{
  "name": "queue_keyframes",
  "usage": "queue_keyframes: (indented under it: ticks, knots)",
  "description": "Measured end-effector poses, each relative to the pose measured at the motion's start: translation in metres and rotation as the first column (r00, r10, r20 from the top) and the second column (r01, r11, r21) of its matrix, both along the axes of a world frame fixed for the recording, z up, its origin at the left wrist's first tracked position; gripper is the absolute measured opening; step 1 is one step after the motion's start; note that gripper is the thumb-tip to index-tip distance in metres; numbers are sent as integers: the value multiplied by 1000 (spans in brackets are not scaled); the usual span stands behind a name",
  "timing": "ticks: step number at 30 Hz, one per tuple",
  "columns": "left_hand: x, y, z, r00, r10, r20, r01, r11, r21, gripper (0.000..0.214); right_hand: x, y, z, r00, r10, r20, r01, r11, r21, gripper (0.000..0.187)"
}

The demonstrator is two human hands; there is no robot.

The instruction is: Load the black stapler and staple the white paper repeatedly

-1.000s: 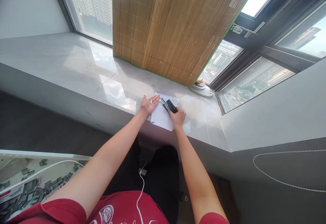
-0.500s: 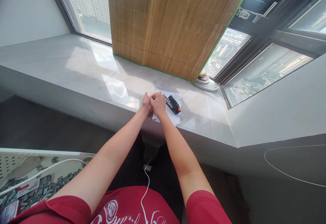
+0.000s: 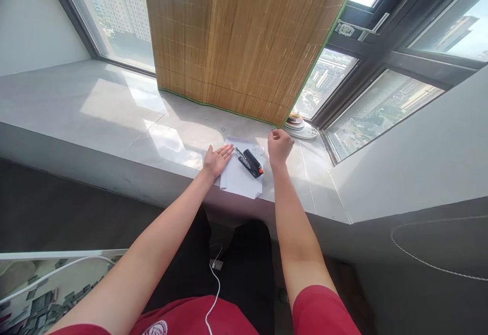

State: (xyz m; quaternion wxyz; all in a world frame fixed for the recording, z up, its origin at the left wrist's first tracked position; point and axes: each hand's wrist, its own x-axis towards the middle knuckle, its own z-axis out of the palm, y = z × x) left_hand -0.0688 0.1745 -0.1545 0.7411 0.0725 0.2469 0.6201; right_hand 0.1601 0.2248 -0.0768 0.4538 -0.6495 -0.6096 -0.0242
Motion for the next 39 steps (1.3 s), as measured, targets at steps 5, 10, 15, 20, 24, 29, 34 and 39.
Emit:
queue_keyframes:
  ticks: [5, 10, 15, 20, 24, 29, 34, 39]
  knots:
    - [0, -1, 2, 1000, 1, -24, -1, 1000, 17, 78, 69, 50, -25, 974, -203, 101, 222, 948, -229, 29]
    - [1, 3, 0, 1000, 4, -31, -4, 1000, 10, 77, 74, 60, -74, 983, -78, 167, 138, 911, -388, 32]
    - [0, 3, 1, 998, 7, -54, -6, 1000, 16, 74, 83, 61, -86, 990, -52, 134, 99, 925, -367, 50]
    - [1, 3, 1, 996, 11, -88, -10, 1000, 6, 64, 86, 29, -92, 990, 43, 135, 22, 894, -447, 61]
    - [6, 4, -2, 991, 50, -126, -51, 999, -11, 44, 72, -16, -108, 943, 162, 291, 26, 836, -549, 59]
    - [-5, 28, 5, 970, 140, -201, -121, 987, 104, 17, 60, -35, -111, 922, 143, 359, 99, 811, -577, 66]
    - [-45, 90, 20, 477, 339, -811, -24, 927, 374, 21, 59, -33, -106, 919, 141, 368, 89, 835, -543, 66]
    - [-71, 128, 13, -55, 319, -946, 285, 913, 291, 24, 57, -36, -104, 924, 117, 365, 98, 850, -518, 65]
